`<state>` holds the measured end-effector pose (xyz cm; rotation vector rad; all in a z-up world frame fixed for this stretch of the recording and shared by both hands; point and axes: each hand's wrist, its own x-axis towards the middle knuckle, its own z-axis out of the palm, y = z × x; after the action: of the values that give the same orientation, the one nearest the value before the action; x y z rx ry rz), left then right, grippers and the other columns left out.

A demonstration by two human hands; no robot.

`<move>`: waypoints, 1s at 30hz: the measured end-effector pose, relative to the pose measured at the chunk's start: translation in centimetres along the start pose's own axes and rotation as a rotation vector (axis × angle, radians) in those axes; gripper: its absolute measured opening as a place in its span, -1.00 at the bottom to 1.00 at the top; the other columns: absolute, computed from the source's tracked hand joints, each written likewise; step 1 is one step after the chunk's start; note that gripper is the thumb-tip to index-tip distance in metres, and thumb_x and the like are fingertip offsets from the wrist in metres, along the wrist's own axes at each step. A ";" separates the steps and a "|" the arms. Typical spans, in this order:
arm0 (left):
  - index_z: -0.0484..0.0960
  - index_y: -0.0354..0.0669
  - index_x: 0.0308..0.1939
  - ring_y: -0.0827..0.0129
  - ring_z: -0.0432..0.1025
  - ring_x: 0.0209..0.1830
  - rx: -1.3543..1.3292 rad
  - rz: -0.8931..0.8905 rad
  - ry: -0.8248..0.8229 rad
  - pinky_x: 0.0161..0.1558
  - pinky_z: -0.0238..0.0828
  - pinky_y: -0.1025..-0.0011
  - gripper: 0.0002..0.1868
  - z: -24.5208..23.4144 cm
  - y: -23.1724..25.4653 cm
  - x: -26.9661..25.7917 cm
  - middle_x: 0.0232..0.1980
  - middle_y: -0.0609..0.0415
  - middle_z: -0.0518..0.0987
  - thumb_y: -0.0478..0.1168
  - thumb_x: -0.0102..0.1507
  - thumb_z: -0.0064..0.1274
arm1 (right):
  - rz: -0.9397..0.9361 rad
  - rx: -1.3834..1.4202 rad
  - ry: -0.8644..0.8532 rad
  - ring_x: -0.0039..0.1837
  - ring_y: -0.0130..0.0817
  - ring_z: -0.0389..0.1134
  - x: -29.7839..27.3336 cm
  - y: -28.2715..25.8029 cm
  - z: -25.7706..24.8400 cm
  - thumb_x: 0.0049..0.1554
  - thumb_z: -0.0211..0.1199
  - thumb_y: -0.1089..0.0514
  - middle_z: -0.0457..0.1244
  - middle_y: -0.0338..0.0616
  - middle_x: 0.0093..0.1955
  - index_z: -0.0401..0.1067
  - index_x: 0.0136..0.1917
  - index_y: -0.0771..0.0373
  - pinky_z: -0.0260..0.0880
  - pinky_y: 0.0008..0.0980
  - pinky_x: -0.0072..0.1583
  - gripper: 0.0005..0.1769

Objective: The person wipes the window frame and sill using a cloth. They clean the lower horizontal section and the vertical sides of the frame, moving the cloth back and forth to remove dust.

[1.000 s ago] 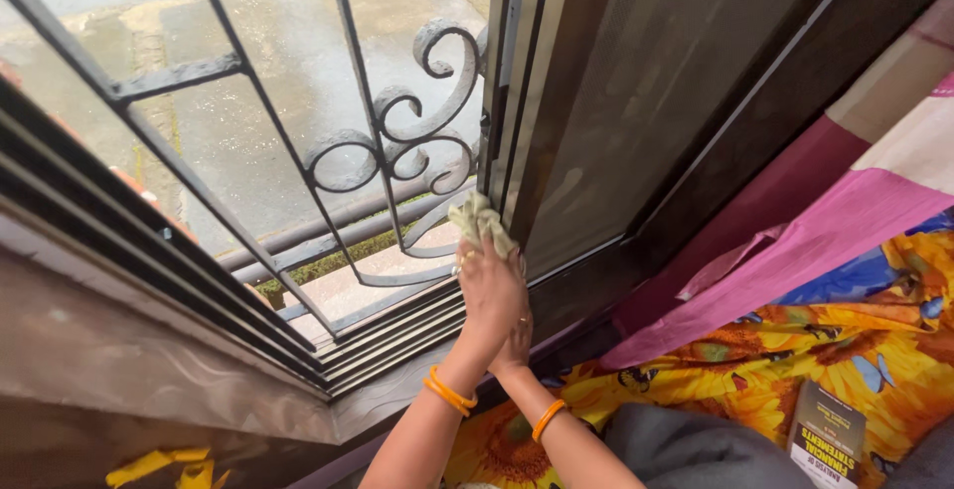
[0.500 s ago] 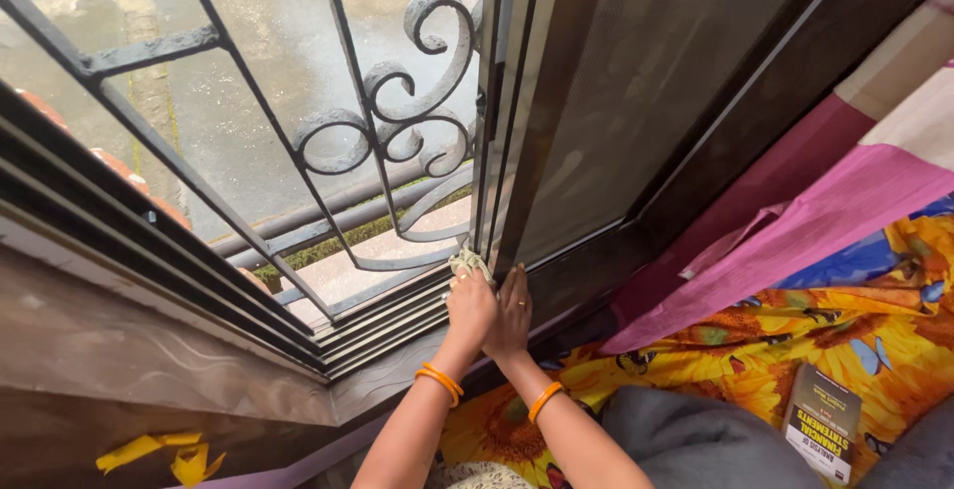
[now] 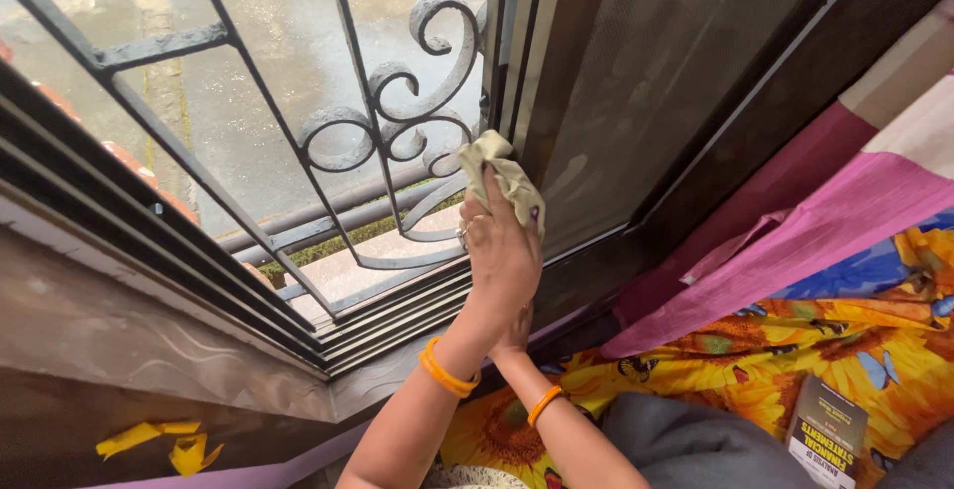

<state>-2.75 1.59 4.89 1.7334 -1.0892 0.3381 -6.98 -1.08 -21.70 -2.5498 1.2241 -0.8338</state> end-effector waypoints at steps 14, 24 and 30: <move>0.34 -0.47 0.28 -0.39 0.32 0.13 0.276 -0.118 -0.006 0.06 0.32 -0.17 -0.38 7.8 -8.2 -7.2 0.21 -0.52 0.33 -0.10 0.27 0.08 | -0.020 -0.046 0.012 0.68 0.01 -0.18 -0.4 0.6 -0.1 0.15 0.16 -0.21 -0.19 0.21 0.66 -0.15 0.60 0.47 -0.10 -0.10 0.54 0.03; 0.48 -0.26 0.11 -0.15 0.44 0.07 0.360 -0.446 -0.614 -0.01 0.43 -0.05 -0.61 3.7 -11.8 -9.5 0.07 -0.26 0.47 -0.19 0.23 0.02 | -0.026 -0.056 0.017 0.68 0.11 -0.21 -0.3 0.2 -0.6 0.08 0.23 -0.24 -0.23 0.36 0.66 -0.23 0.58 0.60 -0.11 -0.01 0.51 0.19; 0.24 -0.39 0.41 -0.25 0.40 -0.07 0.074 -0.240 -0.137 -0.07 0.37 -0.07 -0.34 -1.9 -4.6 -4.9 -0.01 -0.42 0.42 -0.19 0.28 0.05 | 0.004 -0.035 -0.090 0.61 0.11 -0.19 0.1 -0.6 -1.9 0.08 0.24 -0.26 -0.18 0.33 0.58 -0.17 0.53 0.48 -0.07 0.02 0.48 0.09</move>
<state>-1.35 6.07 -0.28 1.9532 -0.9610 0.1126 -7.58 -0.66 -19.82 -2.5813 1.2261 -0.6943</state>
